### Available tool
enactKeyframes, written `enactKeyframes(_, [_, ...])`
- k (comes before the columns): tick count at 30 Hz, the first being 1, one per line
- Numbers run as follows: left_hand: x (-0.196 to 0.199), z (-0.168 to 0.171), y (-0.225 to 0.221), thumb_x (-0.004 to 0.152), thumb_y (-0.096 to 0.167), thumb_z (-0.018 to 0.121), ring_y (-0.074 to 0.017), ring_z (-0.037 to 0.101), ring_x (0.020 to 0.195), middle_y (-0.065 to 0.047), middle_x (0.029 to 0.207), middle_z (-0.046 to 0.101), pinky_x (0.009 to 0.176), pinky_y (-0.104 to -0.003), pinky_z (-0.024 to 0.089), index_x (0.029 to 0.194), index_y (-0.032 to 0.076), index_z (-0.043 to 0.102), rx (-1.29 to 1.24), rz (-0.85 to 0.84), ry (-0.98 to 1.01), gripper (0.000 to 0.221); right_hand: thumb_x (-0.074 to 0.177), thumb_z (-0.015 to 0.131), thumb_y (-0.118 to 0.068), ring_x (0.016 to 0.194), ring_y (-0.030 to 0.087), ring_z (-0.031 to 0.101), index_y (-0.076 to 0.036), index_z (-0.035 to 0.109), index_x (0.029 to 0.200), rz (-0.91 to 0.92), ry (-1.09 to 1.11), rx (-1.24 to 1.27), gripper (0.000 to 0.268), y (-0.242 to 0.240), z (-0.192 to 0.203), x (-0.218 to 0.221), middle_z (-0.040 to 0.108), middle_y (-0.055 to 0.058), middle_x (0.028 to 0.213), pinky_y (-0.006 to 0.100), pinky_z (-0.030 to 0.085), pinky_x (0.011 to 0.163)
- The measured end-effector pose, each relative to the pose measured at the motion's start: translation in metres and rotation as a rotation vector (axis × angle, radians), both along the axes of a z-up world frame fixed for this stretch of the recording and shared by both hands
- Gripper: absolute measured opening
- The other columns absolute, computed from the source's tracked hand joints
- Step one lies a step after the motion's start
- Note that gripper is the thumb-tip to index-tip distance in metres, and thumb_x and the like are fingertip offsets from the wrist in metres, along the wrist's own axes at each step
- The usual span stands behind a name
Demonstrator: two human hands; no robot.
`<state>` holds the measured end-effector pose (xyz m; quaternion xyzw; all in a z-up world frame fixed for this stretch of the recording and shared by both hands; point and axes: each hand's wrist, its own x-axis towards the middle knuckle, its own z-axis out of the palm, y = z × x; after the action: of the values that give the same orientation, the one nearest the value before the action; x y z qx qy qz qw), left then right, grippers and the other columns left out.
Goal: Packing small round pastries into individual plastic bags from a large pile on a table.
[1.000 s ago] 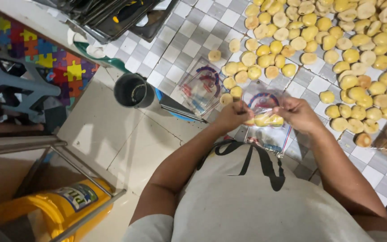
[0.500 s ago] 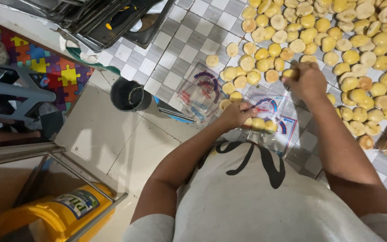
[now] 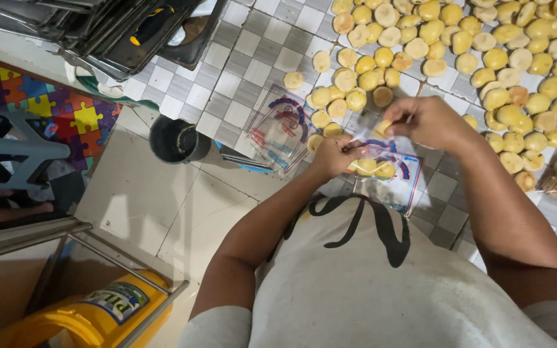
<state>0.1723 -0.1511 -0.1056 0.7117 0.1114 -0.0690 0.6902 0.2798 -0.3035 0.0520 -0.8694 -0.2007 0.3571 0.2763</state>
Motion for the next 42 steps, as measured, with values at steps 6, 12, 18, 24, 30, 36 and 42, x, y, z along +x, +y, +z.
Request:
enactKeyframes(6, [-0.003, 0.028, 0.002, 0.087, 0.041, 0.061, -0.0214, 0.068, 0.077, -0.017, 0.09, 0.068, 0.071, -0.029, 0.058, 0.113, 0.011, 0.063, -0.184, -0.087, 0.274, 0.04, 0.071, 0.074, -0.018, 0.086, 0.026, 0.068, -0.017, 0.07, 0.085, 0.215, -0.081, 0.002, 0.015, 0.001, -0.041, -0.005, 0.073, 0.003, 0.081, 0.039, 0.051, 0.077])
enactKeyframes(12, [0.001, 0.065, -0.001, 0.094, 0.034, 0.051, -0.0372, 0.053, 0.109, -0.031, 0.122, 0.051, 0.093, -0.046, 0.045, 0.117, -0.002, 0.058, -0.418, -0.116, 0.215, 0.043, 0.075, 0.057, -0.001, 0.098, 0.042, 0.062, -0.006, 0.072, 0.095, 0.151, -0.049, -0.045, 0.025, -0.02, -0.044, 0.021, 0.071, 0.021, 0.093, 0.048, 0.046, 0.088])
enactKeyframes(18, [0.011, 0.034, 0.005, 0.092, 0.037, 0.047, -0.0232, 0.059, 0.107, -0.004, 0.132, 0.053, 0.087, -0.038, 0.052, 0.103, 0.01, 0.066, -0.408, -0.235, 0.192, 0.035, 0.091, 0.064, -0.028, 0.088, 0.03, 0.062, -0.016, 0.065, 0.113, 0.067, -0.685, -0.458, 0.026, -0.024, -0.056, 0.071, 0.058, 0.014, 0.112, 0.036, 0.061, 0.048])
enactKeyframes(24, [0.011, 0.051, 0.009, 0.092, 0.027, 0.046, -0.0257, 0.062, 0.102, -0.015, 0.118, 0.061, 0.084, -0.031, 0.055, 0.115, 0.008, 0.06, -0.35, -0.187, 0.262, 0.033, 0.088, 0.06, -0.009, 0.082, 0.03, 0.06, -0.008, 0.072, 0.106, 0.048, -0.727, -0.027, 0.022, -0.059, -0.131, 0.102, 0.064, 0.019, 0.096, 0.041, 0.048, 0.071])
enactKeyframes(30, [0.012, 0.042, 0.008, 0.091, 0.03, 0.048, -0.0295, 0.06, 0.107, -0.008, 0.131, 0.053, 0.085, -0.034, 0.055, 0.106, 0.007, 0.064, -0.378, -0.201, 0.211, 0.032, 0.085, 0.064, -0.031, 0.101, 0.035, 0.058, -0.022, 0.061, 0.121, 0.089, -0.344, -0.576, 0.038, -0.007, -0.038, 0.078, 0.066, 0.016, 0.105, 0.045, 0.05, 0.072])
enactKeyframes(36, [0.008, 0.032, 0.004, 0.092, 0.046, 0.051, -0.0451, 0.051, 0.11, -0.028, 0.13, 0.046, 0.09, -0.047, 0.045, 0.125, 0.002, 0.052, -0.481, -0.129, 0.204, 0.056, 0.079, 0.067, -0.028, 0.108, 0.029, 0.057, -0.018, 0.065, 0.111, 0.442, -0.823, -0.087, 0.033, 0.023, -0.079, 0.064, 0.065, 0.008, 0.105, 0.044, 0.049, 0.086])
enactKeyframes(42, [0.007, 0.022, 0.002, 0.091, 0.045, 0.053, -0.043, 0.052, 0.109, -0.026, 0.127, 0.05, 0.089, -0.046, 0.047, 0.124, 0.005, 0.055, -0.472, -0.102, 0.195, 0.052, 0.08, 0.063, -0.03, 0.098, 0.023, 0.061, -0.023, 0.066, 0.091, 0.388, -0.943, -0.353, 0.013, -0.016, -0.106, 0.093, 0.065, -0.001, 0.09, 0.037, 0.049, 0.081])
